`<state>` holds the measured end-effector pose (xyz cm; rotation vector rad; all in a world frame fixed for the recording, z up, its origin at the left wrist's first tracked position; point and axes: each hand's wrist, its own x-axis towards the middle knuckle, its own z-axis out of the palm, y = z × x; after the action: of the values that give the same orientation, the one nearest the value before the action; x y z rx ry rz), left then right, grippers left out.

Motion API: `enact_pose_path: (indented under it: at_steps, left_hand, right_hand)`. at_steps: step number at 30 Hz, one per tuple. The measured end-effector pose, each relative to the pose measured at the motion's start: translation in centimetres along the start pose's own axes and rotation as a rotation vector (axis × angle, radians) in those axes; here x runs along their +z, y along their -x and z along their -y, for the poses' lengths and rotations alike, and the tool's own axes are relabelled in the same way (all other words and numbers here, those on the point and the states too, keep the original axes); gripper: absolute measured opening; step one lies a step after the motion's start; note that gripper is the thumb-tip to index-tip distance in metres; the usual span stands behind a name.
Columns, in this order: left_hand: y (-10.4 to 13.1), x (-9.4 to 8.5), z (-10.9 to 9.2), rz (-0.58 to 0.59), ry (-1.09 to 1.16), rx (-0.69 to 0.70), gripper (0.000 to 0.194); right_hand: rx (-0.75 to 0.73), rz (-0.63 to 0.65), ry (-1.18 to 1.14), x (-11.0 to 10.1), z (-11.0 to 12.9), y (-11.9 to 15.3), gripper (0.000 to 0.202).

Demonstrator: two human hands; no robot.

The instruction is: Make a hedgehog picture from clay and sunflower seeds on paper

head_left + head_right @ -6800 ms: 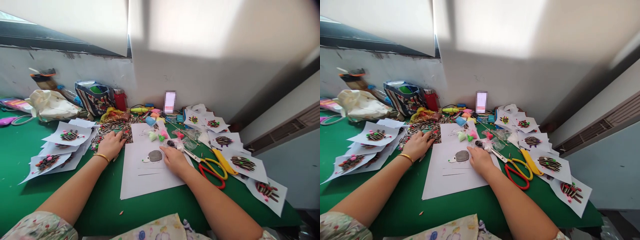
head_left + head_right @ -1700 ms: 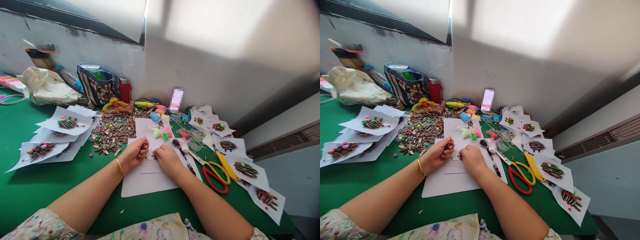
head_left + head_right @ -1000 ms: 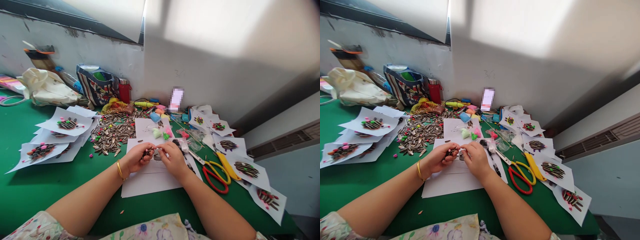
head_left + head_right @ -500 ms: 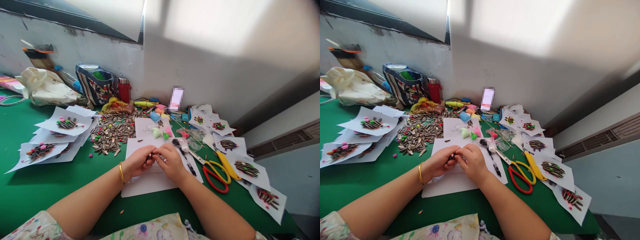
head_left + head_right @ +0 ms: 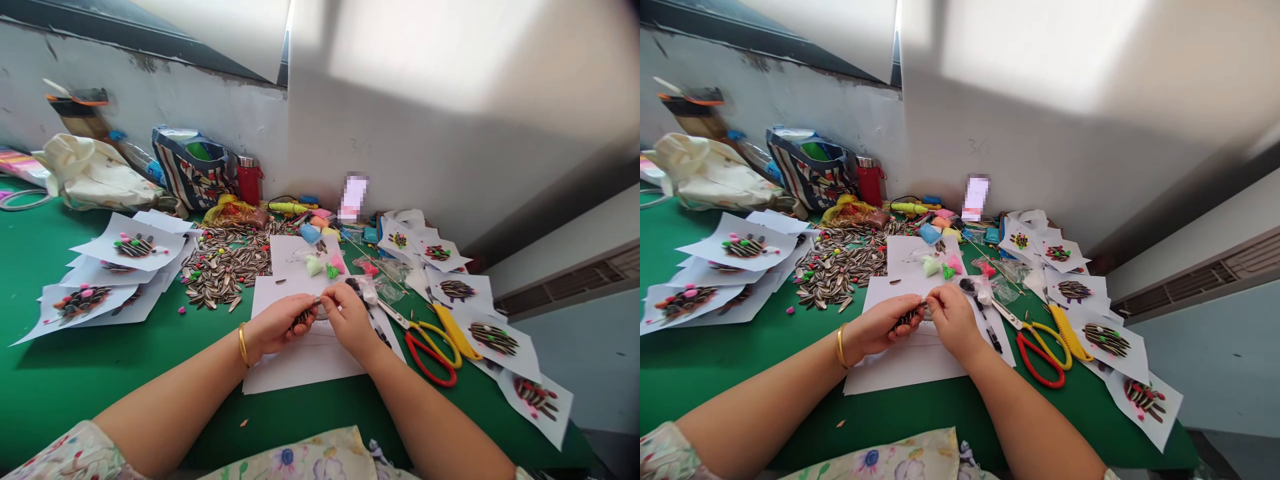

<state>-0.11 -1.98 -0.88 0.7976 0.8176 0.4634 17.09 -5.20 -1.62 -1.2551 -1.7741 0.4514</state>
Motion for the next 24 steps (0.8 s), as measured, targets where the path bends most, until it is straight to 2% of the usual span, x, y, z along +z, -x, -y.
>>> enact_pose_path:
  at_steps: [6, 9, 12, 16, 20, 24]
  left_hand:
    - [0.1, 0.1, 0.1, 0.028, 0.034, 0.079, 0.028]
    - [0.1, 0.0, -0.2, 0.011, 0.015, 0.1, 0.028]
    - [-0.1, -0.6, -1.0, -0.066, 0.071, 0.156, 0.024]
    - [-0.6, -1.9, -1.8, -0.171, 0.243, 0.249, 0.017]
    - [-1.2, -2.7, -2.0, -0.245, 0.31, 0.253, 0.016]
    - [-1.5, -2.8, -1.8, -0.255, 0.314, 0.246, 0.016]
  right_hand:
    - [0.096, 0.07, -0.203, 0.4, -0.4, 0.1, 0.011]
    - [0.174, 0.025, -0.304, 0.6, -0.9, 0.2, 0.011]
    - [0.249, -0.009, -0.375, 0.7, -2.0, 0.1, 0.014]
    - [0.22, -0.017, -0.16, 0.6, -3.8, -0.4, 0.021]
    - [0.158, 0.069, 0.016, 0.4, -4.7, -0.6, 0.025]
    - [0.157, 0.158, 0.092, 0.3, -4.8, -0.3, 0.026]
